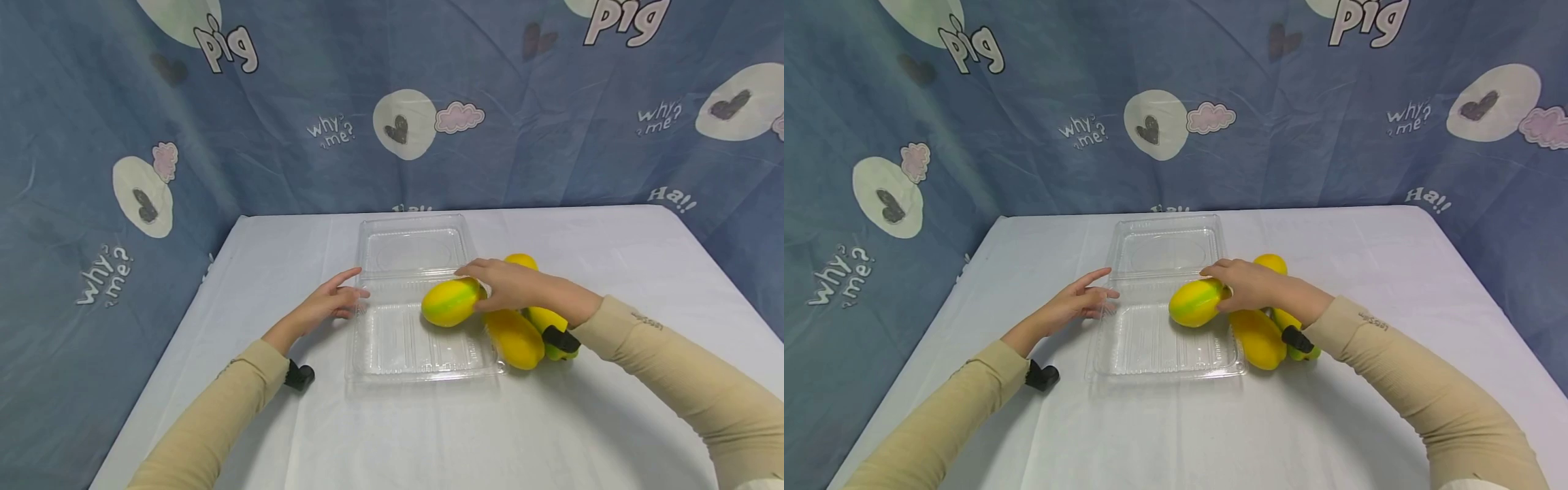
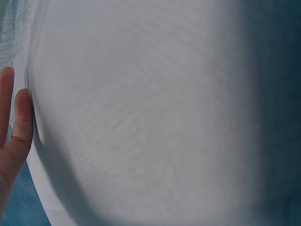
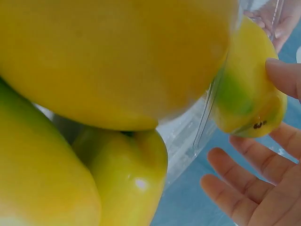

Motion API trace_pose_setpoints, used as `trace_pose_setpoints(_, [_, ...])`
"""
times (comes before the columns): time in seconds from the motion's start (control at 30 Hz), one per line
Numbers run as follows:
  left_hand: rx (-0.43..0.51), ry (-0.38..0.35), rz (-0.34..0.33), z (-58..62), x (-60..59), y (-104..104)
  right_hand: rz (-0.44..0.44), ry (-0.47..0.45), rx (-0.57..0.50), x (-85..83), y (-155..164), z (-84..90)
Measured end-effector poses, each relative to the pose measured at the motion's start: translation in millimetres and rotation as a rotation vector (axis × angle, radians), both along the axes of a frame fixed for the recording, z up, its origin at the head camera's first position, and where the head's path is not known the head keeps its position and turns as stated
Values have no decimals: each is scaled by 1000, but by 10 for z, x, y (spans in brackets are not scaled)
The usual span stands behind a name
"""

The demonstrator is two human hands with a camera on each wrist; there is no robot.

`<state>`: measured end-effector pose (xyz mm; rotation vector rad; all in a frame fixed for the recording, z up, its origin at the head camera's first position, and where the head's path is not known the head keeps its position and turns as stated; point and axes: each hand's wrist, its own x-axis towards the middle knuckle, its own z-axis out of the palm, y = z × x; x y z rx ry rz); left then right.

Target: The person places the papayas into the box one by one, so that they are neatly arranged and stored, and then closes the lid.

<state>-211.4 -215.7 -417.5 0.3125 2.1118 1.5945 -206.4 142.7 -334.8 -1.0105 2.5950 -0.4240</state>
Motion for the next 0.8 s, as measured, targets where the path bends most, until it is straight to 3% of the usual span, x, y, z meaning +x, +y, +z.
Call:
trace_pose_setpoints(0.27, [7, 10, -5, -9, 0, -4, -64, -1, -44, 15, 133, 69])
trace_pose_setpoints(0.57, [4, 12, -3, -14, -2, -5, -205, -20, -105, 64, 448, 103])
trace_pose_setpoints(0.8, [6, 18, -8, -8, 4, -5, -278, -27, -139, 136, 710, 60])
